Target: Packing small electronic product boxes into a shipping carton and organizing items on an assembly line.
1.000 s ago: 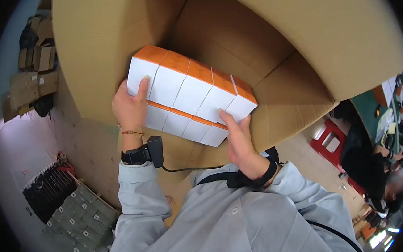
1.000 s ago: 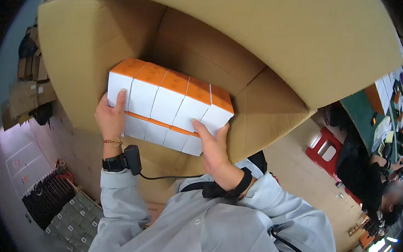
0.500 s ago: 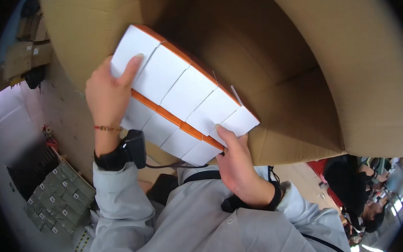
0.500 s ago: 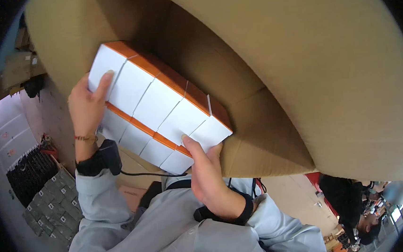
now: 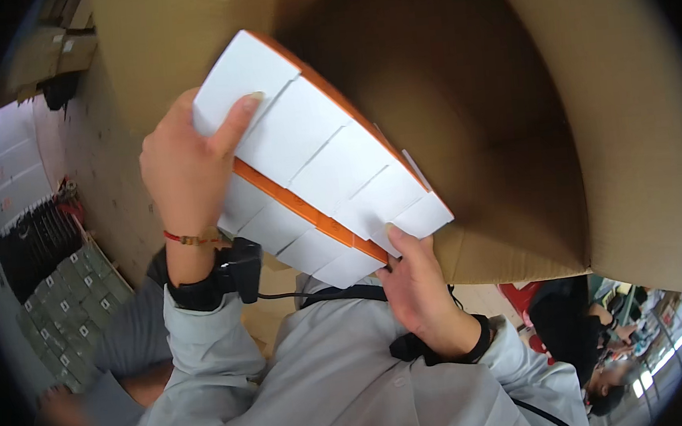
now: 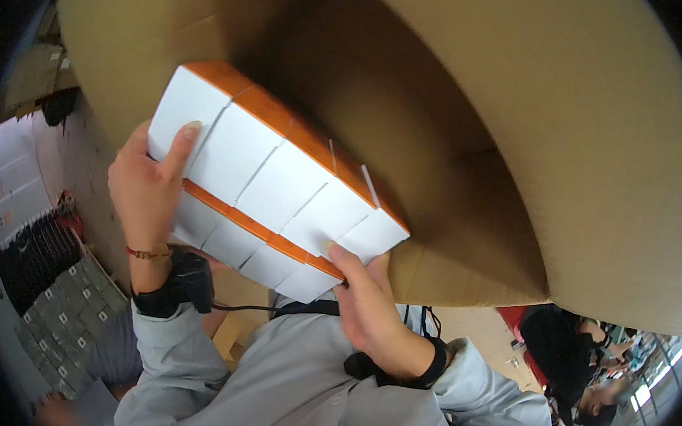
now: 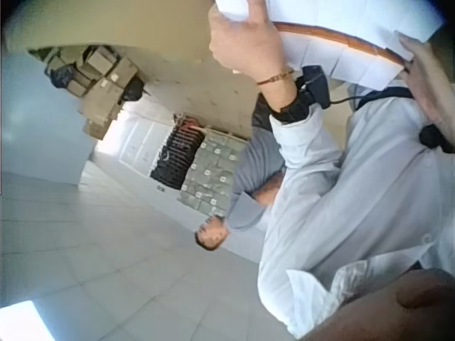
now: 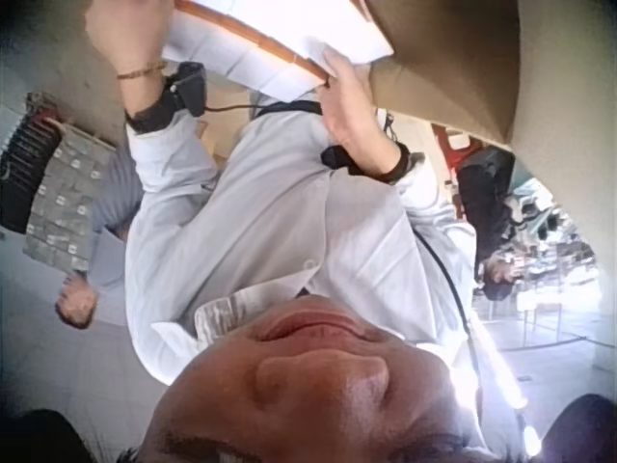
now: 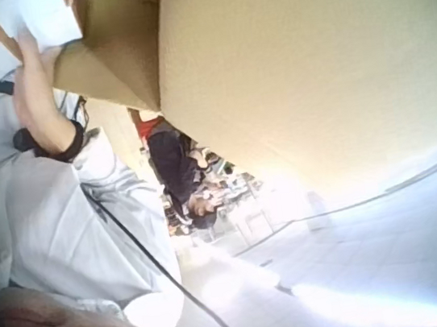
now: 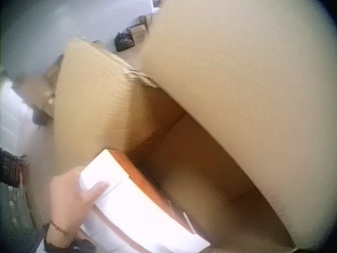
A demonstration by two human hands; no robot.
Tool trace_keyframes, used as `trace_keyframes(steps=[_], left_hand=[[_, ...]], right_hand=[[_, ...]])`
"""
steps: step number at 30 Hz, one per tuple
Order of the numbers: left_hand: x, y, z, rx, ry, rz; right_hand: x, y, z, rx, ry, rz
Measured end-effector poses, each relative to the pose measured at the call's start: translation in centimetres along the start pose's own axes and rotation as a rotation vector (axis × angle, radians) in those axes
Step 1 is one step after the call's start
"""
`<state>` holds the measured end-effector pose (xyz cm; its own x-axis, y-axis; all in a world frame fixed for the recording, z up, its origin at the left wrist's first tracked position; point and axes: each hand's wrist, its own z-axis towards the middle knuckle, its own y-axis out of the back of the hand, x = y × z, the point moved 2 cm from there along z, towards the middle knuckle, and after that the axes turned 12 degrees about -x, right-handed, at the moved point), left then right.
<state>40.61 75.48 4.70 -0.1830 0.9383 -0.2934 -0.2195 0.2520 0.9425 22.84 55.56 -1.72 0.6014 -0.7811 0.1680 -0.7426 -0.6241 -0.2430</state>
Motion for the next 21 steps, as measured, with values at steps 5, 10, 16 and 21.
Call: trace_keyframes(steps=[5,10,16,21], left_hand=[[-0.2,0.2,-0.2,-0.077,-0.109,-0.018],[-0.9,1.3,0.9,-0.018,-0.005,-0.049],[-2.0,2.6,1.0,-0.024,0.019,0.02],[-0.4,2.5,0.3,-0.044,0.035,0.023]], right_hand=[[0.3,0.4,-0.3,0.06,0.021,-0.009],[1.3,-0.8,-1.2,0.056,0.055,0.001],[2.4,-1.0,-2.6,0.095,-0.001,-0.023],[2.4,-1.0,-2.1,0.123,0.037,-0.053]])
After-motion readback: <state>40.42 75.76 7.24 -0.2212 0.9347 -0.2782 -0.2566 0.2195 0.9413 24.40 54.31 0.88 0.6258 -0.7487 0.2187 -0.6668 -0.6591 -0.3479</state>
